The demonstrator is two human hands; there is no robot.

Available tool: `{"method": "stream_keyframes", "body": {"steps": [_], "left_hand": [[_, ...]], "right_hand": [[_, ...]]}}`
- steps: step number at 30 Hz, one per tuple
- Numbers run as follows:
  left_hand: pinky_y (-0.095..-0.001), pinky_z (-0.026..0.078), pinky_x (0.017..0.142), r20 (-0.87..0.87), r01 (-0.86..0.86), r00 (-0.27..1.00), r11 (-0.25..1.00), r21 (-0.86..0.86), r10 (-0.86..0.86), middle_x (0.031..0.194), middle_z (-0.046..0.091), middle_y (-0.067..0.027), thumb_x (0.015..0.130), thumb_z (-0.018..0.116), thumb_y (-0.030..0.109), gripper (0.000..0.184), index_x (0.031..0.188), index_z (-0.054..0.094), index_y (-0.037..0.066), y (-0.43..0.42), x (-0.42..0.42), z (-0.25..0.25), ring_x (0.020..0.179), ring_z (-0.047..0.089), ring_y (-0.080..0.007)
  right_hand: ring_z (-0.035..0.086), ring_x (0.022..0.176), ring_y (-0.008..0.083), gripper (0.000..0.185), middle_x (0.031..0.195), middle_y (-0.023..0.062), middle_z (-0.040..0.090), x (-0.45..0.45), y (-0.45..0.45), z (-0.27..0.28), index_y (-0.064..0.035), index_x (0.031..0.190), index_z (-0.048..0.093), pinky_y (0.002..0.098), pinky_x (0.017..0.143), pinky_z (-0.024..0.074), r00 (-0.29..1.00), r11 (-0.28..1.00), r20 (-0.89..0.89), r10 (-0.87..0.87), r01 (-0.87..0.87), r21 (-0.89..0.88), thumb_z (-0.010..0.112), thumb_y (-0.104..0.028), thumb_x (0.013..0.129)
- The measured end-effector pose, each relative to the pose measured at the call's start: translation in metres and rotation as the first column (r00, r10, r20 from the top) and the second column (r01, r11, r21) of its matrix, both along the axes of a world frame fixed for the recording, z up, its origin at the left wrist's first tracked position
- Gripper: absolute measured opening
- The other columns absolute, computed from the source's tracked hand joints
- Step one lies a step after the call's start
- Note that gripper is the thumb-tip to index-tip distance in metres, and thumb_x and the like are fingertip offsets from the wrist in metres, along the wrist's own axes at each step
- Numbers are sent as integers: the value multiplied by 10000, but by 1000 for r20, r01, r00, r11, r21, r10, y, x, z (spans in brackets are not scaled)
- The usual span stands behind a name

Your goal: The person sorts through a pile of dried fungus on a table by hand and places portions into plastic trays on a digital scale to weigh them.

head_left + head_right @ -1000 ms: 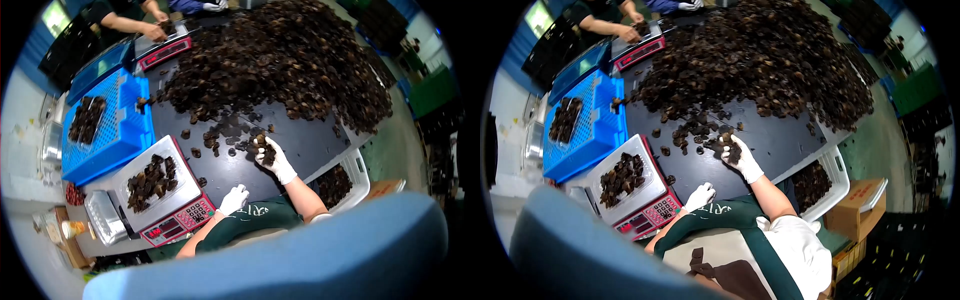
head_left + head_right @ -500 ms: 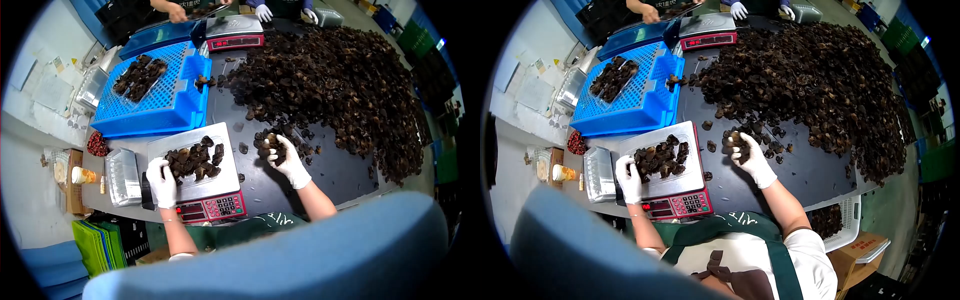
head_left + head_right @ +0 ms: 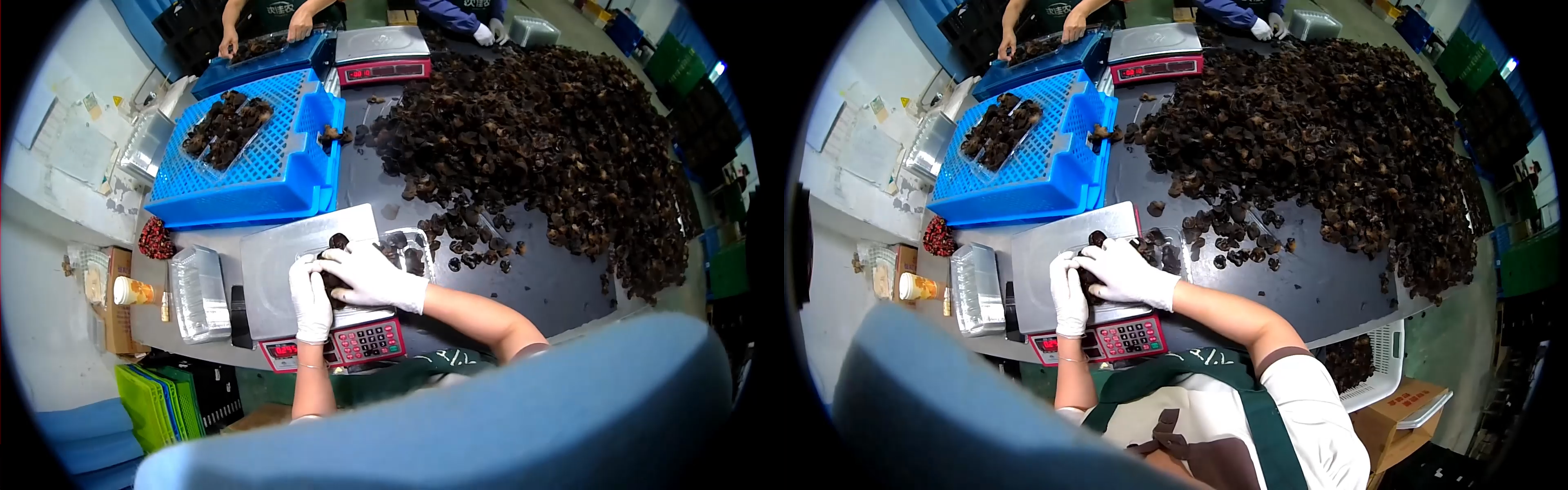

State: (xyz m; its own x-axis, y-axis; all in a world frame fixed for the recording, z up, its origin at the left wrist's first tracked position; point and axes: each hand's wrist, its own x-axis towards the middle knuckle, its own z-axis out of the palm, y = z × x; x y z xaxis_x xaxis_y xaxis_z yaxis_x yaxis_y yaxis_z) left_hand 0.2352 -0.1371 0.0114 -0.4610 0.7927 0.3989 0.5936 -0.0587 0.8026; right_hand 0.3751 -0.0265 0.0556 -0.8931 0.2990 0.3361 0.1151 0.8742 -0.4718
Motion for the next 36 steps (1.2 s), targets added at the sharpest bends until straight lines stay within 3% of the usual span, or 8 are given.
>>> {"method": "stream_keyframes", "body": {"steps": [5,10,20,26,28,30,32,36], "left_hand": [[-428,378,1049,45,-37,998,999,-7,38,1168,550,-190,950,462,57,126,1039,538,8,-3,5,14,1168,524,-358],[-415,387,1036,8,-39,999,999,-9,39,1200,549,-196,944,467,53,105,1018,530,13,-5,1,13,1148,527,-350],[-388,404,1031,2,-46,999,999,-26,47,1222,540,-181,964,454,62,247,1185,541,-7,-10,-6,13,1146,535,-310],[-361,414,1029,3,-126,992,991,-43,127,1242,530,-156,983,444,68,293,1248,517,-33,-28,-21,13,1163,535,-257],[-361,414,1027,-5,-162,987,986,-39,162,1249,528,-155,985,444,69,295,1253,519,-29,-34,-28,10,1170,531,-259],[-360,408,1031,77,-195,977,980,-38,197,1255,527,-155,985,448,74,300,1261,521,-20,-37,-31,14,1175,526,-264],[-362,404,1038,7,-227,974,974,-5,227,1263,526,-151,983,447,64,307,1270,518,-16,-38,-42,18,1176,528,-262],[-374,398,1047,-21,-270,962,962,36,271,1273,532,-159,978,435,42,316,1277,517,-18,-35,-58,36,1181,527,-268]], "right_hand": [[600,872,355,692,1220,158,589,24,5,30,-105,1381,491,434,825,463,997,994,8,77,-77,-78,687,-391,783],[627,898,312,268,951,116,683,81,38,52,-86,1042,697,406,838,489,994,943,-44,-96,77,-324,650,-259,843],[562,908,224,203,908,34,579,119,21,-7,-151,928,698,369,799,434,956,961,191,-224,183,208,718,-240,747],[639,927,232,204,998,91,678,175,23,39,0,945,673,323,815,516,930,707,-33,-365,254,-660,677,-158,815],[658,805,228,245,890,105,683,216,29,34,30,941,666,318,712,532,930,530,-35,-367,178,-829,684,-186,826],[657,699,223,276,841,132,692,263,33,32,14,898,679,325,608,523,846,370,-527,-83,-464,-804,671,-261,871],[647,609,214,331,792,150,703,272,50,41,-15,852,691,329,523,503,191,-83,-929,318,-970,-228,652,-338,910],[657,643,211,365,816,113,726,287,34,47,-60,834,699,328,549,508,282,95,-940,189,-959,-269,650,-411,918]]}}
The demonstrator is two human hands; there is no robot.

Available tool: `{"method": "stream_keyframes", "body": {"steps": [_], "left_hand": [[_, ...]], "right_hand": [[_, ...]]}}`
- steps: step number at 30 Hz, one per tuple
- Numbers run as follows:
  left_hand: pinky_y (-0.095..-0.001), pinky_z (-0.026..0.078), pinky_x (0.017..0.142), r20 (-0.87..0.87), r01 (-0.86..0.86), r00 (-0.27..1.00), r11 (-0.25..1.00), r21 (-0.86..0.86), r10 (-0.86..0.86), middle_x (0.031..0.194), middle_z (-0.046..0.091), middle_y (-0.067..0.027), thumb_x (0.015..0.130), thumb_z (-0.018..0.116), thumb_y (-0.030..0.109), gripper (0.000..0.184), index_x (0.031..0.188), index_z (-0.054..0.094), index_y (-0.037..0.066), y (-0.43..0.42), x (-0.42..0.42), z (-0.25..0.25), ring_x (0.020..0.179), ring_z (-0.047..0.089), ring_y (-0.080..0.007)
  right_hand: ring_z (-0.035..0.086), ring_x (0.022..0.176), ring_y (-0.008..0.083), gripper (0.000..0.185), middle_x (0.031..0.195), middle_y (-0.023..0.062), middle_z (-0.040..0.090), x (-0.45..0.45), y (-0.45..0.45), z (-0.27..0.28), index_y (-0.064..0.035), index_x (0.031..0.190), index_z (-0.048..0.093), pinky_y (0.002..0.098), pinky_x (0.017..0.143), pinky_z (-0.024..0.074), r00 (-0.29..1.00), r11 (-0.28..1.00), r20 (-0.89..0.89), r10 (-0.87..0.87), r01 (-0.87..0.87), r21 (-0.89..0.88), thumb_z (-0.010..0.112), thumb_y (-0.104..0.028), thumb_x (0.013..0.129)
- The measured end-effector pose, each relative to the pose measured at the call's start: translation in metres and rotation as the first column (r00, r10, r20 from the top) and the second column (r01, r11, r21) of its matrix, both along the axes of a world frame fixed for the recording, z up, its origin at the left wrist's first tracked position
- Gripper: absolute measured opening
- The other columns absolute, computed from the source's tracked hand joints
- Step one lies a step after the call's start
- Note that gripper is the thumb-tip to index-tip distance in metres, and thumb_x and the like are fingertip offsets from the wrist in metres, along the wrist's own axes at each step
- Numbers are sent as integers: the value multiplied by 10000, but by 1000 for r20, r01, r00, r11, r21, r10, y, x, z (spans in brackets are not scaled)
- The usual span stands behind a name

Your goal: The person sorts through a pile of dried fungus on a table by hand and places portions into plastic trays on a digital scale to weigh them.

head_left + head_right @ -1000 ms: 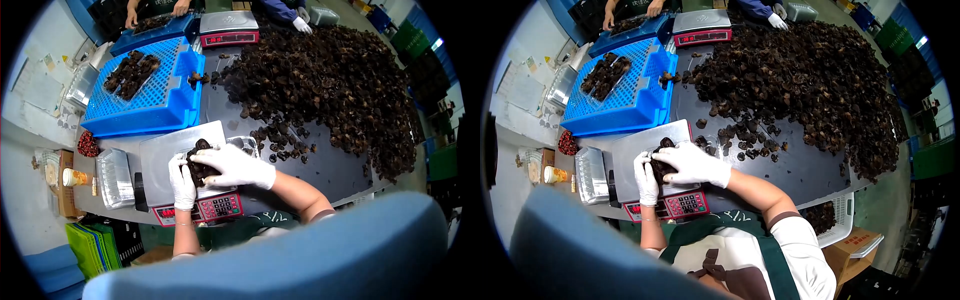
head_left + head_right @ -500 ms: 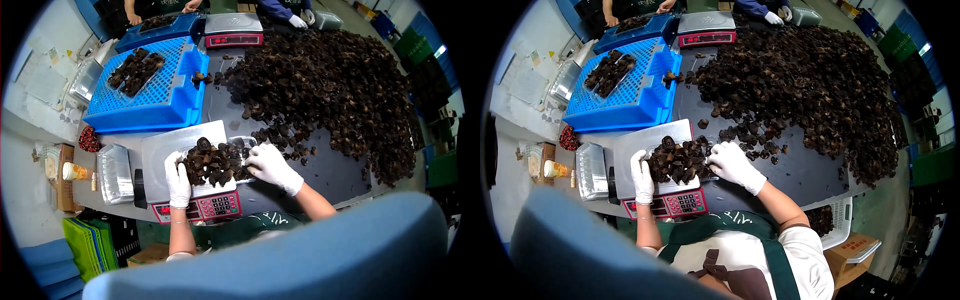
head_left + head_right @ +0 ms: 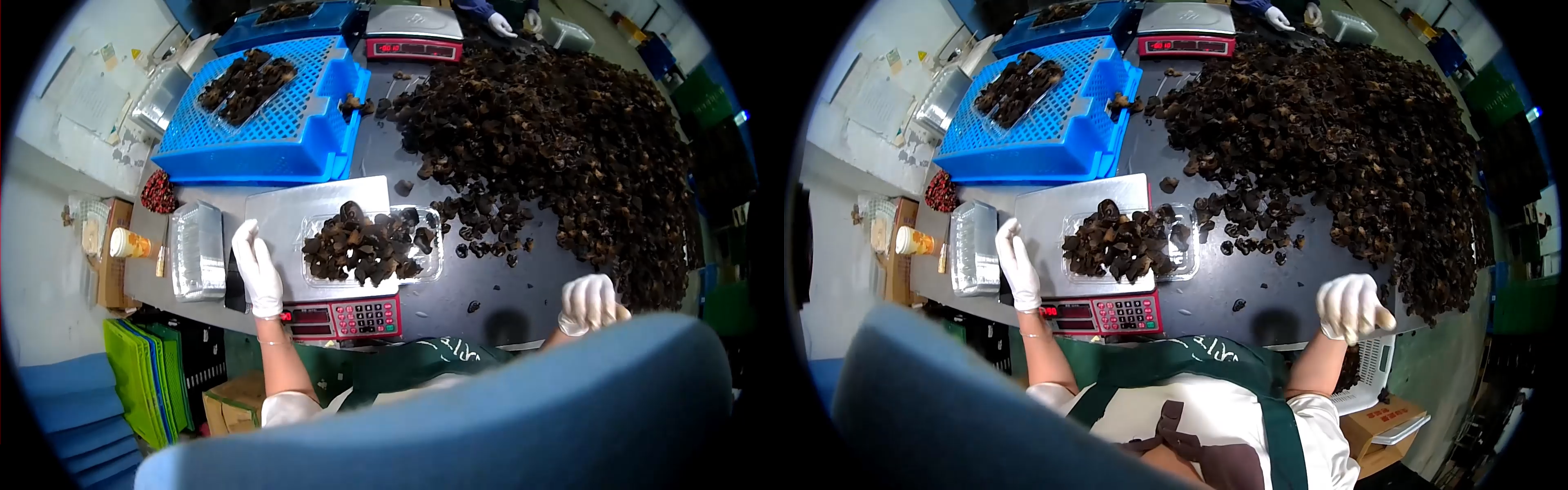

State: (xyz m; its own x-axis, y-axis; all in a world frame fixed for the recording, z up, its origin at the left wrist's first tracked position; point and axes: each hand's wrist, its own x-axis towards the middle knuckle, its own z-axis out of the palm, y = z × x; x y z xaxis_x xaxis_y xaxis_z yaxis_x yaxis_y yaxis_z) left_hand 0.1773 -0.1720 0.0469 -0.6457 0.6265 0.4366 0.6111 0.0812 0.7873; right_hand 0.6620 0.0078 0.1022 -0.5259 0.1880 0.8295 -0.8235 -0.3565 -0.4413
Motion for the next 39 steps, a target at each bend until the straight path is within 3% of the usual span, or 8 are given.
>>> {"method": "stream_keyframes", "body": {"steps": [2,6,12,20,26,33,36,39], "left_hand": [[-377,387,1063,-64,8,998,999,33,-6,1292,528,-162,977,444,44,326,1290,509,-19,5,-6,11,1206,518,-275],[-405,351,1105,-34,107,994,993,39,-106,1361,504,-171,922,595,128,472,1361,475,1,16,-6,40,1280,478,-294],[-556,123,1178,-340,382,713,747,-544,-613,1574,169,-278,578,805,652,1231,1522,285,56,48,49,42,1463,134,-460],[-507,386,1045,-348,481,660,731,-484,-665,1294,538,-210,610,832,495,943,1358,500,27,53,59,-5,1227,487,-424],[-470,424,990,-323,457,693,739,-495,-645,1230,557,-181,638,820,403,805,1315,545,64,56,57,-4,1133,533,-377],[-476,374,1062,-334,442,709,761,-476,-621,1341,496,-195,597,844,500,951,1375,501,72,45,55,2,1227,479,-393],[-509,347,1075,-408,411,692,790,-455,-595,1380,460,-222,601,820,573,992,1379,492,52,40,56,8,1258,441,-424],[-517,332,1084,-367,437,725,802,-408,-582,1399,446,-223,607,805,603,1006,1375,492,33,32,55,19,1282,426,-419]], "right_hand": [[671,745,256,384,823,148,700,-11,-10,-20,-44,882,697,343,633,523,871,876,345,-350,434,-209,711,-427,854],[564,1170,339,658,1210,160,620,-85,-22,-4,2,1141,640,423,1019,430,61,595,657,-751,495,634,797,-472,712],[301,1397,461,1046,1490,319,314,-177,-21,-52,7,1455,370,509,1159,233,42,96,89,-995,183,978,749,-606,697],[432,1288,412,845,1394,247,438,-208,-16,-60,-14,1373,463,461,1088,370,245,205,139,-959,267,942,798,-378,688],[566,1000,322,242,1086,120,586,-228,2,-63,-52,1090,607,395,869,480,-21,166,173,-985,195,967,627,-122,859],[625,854,267,161,923,102,636,-201,10,-47,-52,961,661,347,780,517,-4,387,521,-853,665,639,620,-40,806],[595,996,286,253,1017,97,648,-162,38,-67,-71,1018,666,386,909,473,-331,-124,79,-940,549,826,662,-44,767],[584,1059,296,326,1092,100,648,-141,34,-71,-74,1076,656,385,942,454,-419,-137,82,-904,468,873,695,-49,753]]}}
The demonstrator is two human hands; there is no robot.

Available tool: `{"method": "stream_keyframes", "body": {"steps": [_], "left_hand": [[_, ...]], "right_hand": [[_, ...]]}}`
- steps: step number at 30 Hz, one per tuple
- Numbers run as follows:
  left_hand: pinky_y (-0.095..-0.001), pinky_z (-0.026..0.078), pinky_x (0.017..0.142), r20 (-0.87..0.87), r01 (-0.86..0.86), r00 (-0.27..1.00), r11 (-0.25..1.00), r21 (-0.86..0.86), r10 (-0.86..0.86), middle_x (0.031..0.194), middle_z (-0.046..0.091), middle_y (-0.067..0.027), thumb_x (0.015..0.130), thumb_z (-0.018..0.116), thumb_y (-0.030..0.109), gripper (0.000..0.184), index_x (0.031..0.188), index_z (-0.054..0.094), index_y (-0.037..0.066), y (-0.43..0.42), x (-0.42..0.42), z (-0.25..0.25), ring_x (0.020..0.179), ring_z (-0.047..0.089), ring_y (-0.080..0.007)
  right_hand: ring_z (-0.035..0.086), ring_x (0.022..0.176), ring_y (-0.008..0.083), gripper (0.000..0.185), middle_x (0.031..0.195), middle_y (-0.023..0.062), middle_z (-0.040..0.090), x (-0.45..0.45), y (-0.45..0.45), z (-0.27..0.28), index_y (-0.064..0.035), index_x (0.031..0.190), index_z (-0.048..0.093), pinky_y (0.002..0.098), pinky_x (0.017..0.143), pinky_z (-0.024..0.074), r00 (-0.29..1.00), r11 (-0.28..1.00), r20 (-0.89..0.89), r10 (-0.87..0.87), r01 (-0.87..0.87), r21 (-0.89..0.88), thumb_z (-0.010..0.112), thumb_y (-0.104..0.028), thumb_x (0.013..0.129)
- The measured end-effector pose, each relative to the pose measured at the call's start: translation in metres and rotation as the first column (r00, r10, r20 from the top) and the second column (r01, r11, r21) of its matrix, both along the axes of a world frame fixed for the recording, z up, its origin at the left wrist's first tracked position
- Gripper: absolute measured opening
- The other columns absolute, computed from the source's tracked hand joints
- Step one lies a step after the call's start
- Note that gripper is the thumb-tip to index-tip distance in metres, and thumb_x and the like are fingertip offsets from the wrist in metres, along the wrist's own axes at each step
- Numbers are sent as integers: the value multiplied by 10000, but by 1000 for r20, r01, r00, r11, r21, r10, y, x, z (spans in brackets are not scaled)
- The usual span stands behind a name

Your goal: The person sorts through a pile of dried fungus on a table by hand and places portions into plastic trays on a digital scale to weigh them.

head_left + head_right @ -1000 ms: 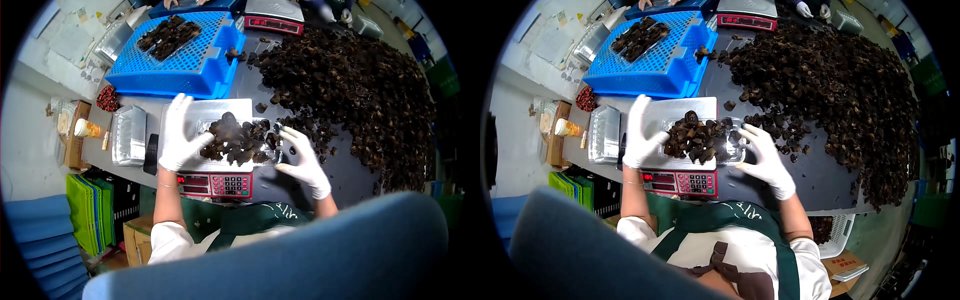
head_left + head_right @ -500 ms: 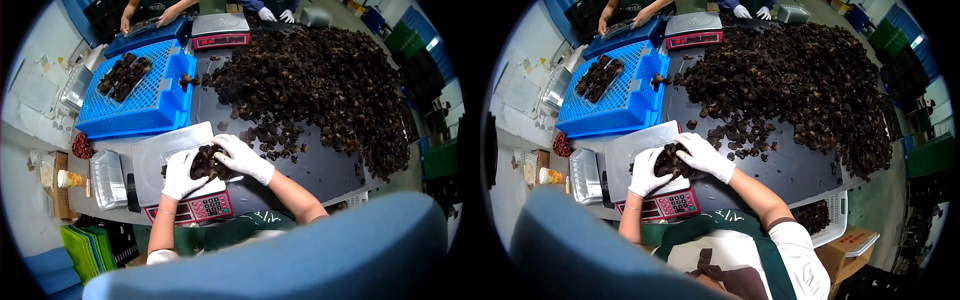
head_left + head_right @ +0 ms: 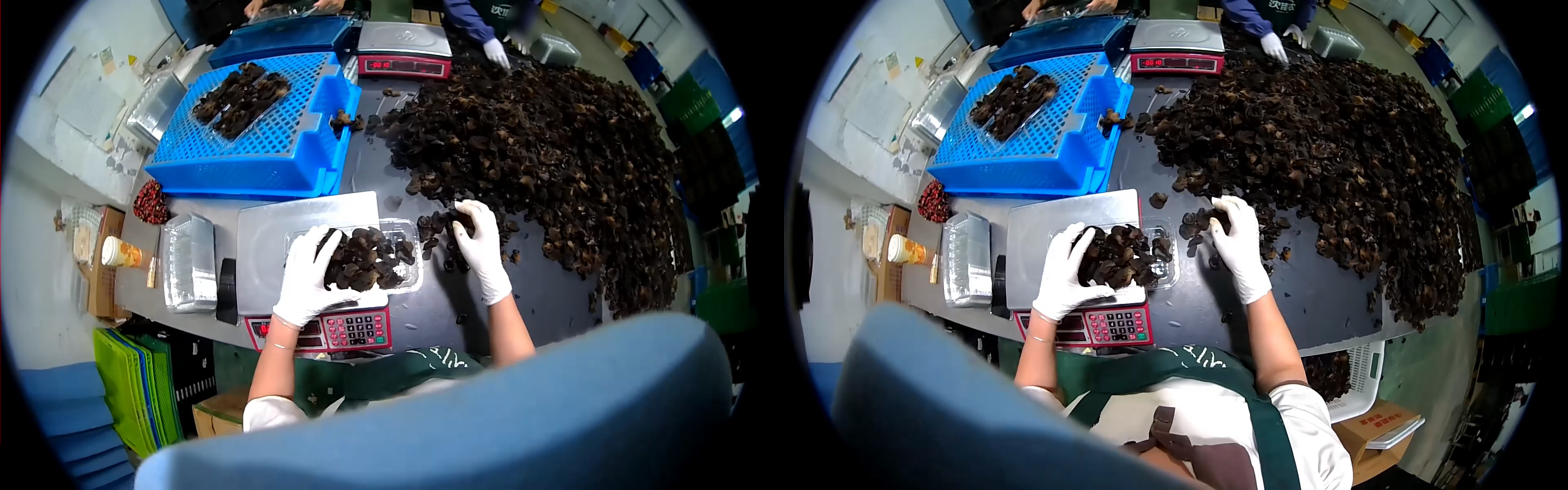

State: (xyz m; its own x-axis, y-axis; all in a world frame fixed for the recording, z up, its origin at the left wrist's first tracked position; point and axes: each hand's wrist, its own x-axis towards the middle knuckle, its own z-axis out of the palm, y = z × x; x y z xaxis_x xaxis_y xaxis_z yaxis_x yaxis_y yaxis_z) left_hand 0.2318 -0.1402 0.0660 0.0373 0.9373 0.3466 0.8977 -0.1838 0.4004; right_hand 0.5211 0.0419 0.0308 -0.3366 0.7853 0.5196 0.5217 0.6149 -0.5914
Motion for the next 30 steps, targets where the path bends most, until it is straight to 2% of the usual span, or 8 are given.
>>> {"method": "stream_keyframes", "body": {"steps": [4,8,11,14,17,26,29,30], "left_hand": [[-452,364,1082,139,-193,973,980,54,184,1403,459,-220,700,824,448,880,1382,480,11,-22,-20,12,1274,465,-391],[-412,399,1057,239,-447,882,882,151,406,1363,500,-190,848,646,54,548,1369,481,9,-51,-49,12,1254,492,-342],[-393,395,1054,176,-594,804,782,189,569,1321,533,-187,909,561,43,430,1334,511,1,-70,-56,14,1218,515,-330],[-383,395,1051,240,-616,783,772,159,575,1281,562,-181,933,528,42,386,1316,527,-8,-83,-59,7,1190,536,-319],[-375,415,1033,298,-594,784,798,105,545,1247,580,-176,928,534,25,353,1279,561,-2,-87,-56,-9,1166,553,-312],[-427,417,945,30,-363,932,924,120,362,1146,576,-127,828,665,150,450,1267,600,71,-53,-31,-17,1074,527,-323],[-422,419,923,-51,-322,944,944,70,326,1116,567,-107,808,655,160,392,1195,624,102,-47,-34,-22,1061,518,-310],[-419,437,890,-13,-338,940,936,95,341,1042,571,-101,785,651,127,295,1078,640,101,-44,-32,-21,1007,532,-306]], "right_hand": [[625,979,303,287,1030,117,676,5,-17,-7,-52,1046,671,374,879,490,991,978,-20,134,-135,-161,707,-52,761],[635,877,264,255,947,111,666,-3,-33,-5,-45,1060,678,345,789,504,976,928,-47,214,-218,-303,682,-69,806],[632,818,239,246,921,107,665,-6,-38,-13,-37,1071,678,329,759,510,962,896,-73,264,-272,-352,666,-62,826],[644,842,241,253,945,116,673,-2,-41,-16,-23,1075,670,327,774,515,955,870,-9,296,-274,-410,665,-65,826],[650,848,245,253,952,120,675,5,-43,-23,-14,1076,666,325,783,520,952,842,8,307,-267,-470,665,-68,828],[655,854,253,223,936,139,667,5,-58,-17,-12,1066,654,332,791,517,940,752,-42,339,-298,-588,653,-116,869],[652,849,261,225,930,141,664,4,-58,-27,-17,1068,654,337,782,519,925,767,-54,377,-344,-542,655,-117,866],[652,852,264,230,932,140,665,3,-59,-27,-16,1070,655,341,782,519,922,761,-73,380,-357,-543,656,-122,866]]}}
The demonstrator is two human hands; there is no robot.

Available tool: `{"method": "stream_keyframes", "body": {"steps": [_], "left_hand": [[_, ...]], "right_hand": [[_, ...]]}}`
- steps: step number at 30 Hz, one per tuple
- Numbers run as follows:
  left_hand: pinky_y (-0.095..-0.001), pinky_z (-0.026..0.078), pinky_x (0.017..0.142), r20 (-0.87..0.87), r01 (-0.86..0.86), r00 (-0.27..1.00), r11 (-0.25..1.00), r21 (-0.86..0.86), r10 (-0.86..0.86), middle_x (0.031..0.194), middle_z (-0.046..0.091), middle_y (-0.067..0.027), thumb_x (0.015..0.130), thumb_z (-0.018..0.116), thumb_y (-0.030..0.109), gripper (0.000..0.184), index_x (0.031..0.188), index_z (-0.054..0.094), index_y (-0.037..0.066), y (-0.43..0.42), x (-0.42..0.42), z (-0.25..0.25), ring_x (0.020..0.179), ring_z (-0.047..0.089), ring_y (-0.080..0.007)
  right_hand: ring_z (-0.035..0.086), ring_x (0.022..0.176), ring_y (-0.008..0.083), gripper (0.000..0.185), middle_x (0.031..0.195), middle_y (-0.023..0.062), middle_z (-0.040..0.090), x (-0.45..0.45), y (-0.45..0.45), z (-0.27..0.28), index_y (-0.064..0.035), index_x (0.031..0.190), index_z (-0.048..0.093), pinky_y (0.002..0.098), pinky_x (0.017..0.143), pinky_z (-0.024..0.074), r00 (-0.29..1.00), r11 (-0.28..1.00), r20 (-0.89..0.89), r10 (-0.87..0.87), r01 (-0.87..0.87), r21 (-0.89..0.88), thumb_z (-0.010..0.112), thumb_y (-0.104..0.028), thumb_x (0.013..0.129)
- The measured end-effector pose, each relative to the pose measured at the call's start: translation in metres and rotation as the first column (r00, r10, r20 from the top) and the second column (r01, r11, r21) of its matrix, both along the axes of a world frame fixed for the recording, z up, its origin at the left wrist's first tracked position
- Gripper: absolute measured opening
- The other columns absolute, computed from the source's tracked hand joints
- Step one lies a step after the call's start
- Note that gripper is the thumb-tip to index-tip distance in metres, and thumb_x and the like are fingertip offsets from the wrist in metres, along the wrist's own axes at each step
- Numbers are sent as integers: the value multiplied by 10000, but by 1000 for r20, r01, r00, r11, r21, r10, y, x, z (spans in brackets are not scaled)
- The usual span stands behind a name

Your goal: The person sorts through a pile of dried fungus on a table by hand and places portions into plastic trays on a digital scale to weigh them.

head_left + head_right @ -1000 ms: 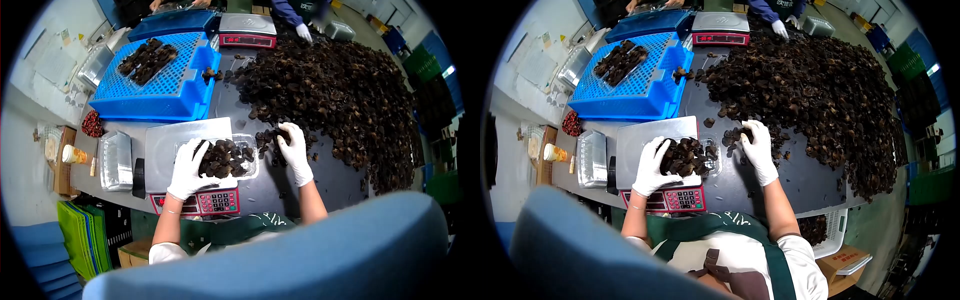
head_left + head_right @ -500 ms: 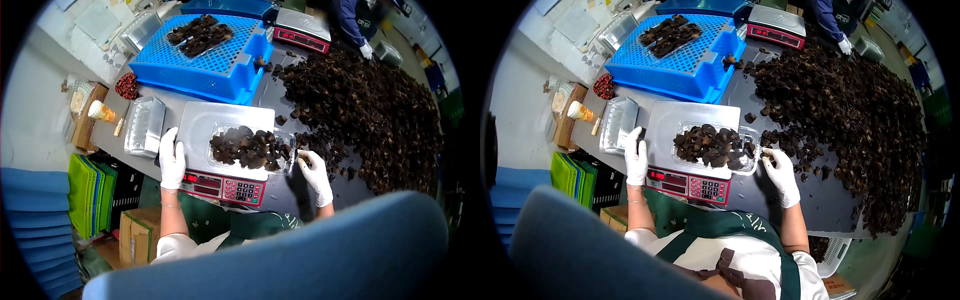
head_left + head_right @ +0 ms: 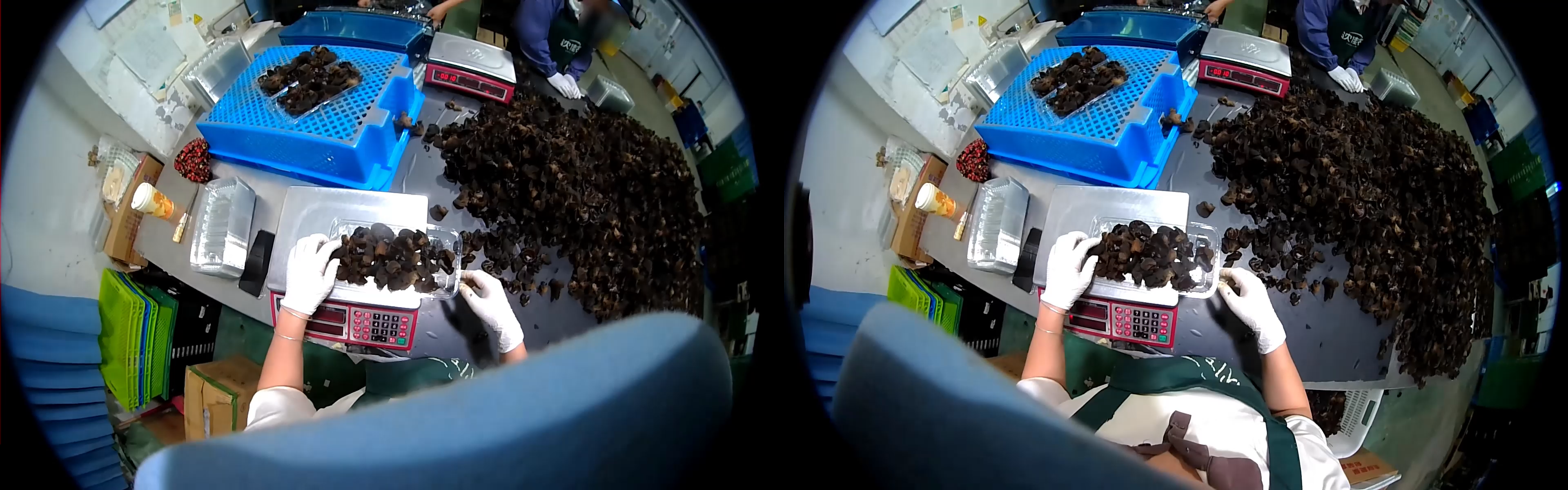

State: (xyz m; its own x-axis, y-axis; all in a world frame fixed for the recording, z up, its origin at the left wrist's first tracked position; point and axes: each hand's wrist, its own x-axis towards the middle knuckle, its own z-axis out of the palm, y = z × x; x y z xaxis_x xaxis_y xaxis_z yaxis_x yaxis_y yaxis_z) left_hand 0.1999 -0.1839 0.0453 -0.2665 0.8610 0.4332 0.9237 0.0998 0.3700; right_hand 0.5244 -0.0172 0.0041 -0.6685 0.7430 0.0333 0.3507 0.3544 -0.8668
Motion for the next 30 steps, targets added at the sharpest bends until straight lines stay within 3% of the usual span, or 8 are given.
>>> {"method": "stream_keyframes", "body": {"steps": [5,8,11,13,16,18,22,30], "left_hand": [[-390,480,819,192,-41,981,999,19,37,926,578,-96,743,650,35,200,938,626,70,5,0,-5,913,570,-290],[-270,473,723,668,-204,745,952,227,1,897,575,-33,837,644,8,130,957,624,52,9,5,-8,788,564,-136],[-246,470,714,692,-248,719,953,176,59,896,575,-17,861,637,19,133,989,629,56,9,32,11,779,552,-102],[-235,494,722,689,-118,723,975,189,-46,932,600,-21,835,636,-6,193,1020,624,51,19,64,23,827,581,-91],[-283,546,831,838,58,474,959,277,-271,1074,558,-88,801,635,-48,274,1065,606,23,50,121,17,977,631,-172],[-397,468,1011,537,286,701,875,392,-470,1282,520,-177,822,640,11,503,1311,524,19,67,149,25,1200,546,-309],[-417,464,1012,555,468,663,856,218,-503,1437,406,-225,818,632,86,601,1397,471,73,62,165,36,1245,522,-387],[-381,469,951,390,-75,920,960,269,-38,1131,573,-141,858,601,26,334,1192,615,37,14,56,28,1054,577,-297]], "right_hand": [[653,864,270,229,934,142,669,7,0,-3,-16,1065,659,346,791,516,1000,1000,3,-20,20,-16,653,-136,871],[654,877,283,222,945,152,673,11,-1,-7,-16,1054,663,351,797,516,1000,1000,20,-23,23,-11,654,-141,871],[650,882,324,211,970,169,676,14,-2,-17,-9,1033,666,363,807,515,1000,1000,26,-13,13,24,660,-140,868],[650,880,322,210,962,170,673,12,-7,-12,-6,1031,663,368,808,513,998,1000,62,-12,14,-20,662,-136,866],[652,881,317,217,958,170,667,9,-13,-5,0,1036,653,377,804,512,996,999,81,48,-46,-26,663,-130,863],[648,893,323,232,965,167,662,11,-14,-18,6,1054,643,374,815,507,995,992,29,93,-90,-89,657,-123,861],[656,937,255,270,1002,143,678,14,-18,0,19,1110,644,346,858,502,996,986,39,80,-73,-151,647,-90,863],[652,877,178,302,946,93,681,24,-16,-13,31,1188,628,295,824,511,997,980,76,-15,29,-196,628,-75,905]]}}
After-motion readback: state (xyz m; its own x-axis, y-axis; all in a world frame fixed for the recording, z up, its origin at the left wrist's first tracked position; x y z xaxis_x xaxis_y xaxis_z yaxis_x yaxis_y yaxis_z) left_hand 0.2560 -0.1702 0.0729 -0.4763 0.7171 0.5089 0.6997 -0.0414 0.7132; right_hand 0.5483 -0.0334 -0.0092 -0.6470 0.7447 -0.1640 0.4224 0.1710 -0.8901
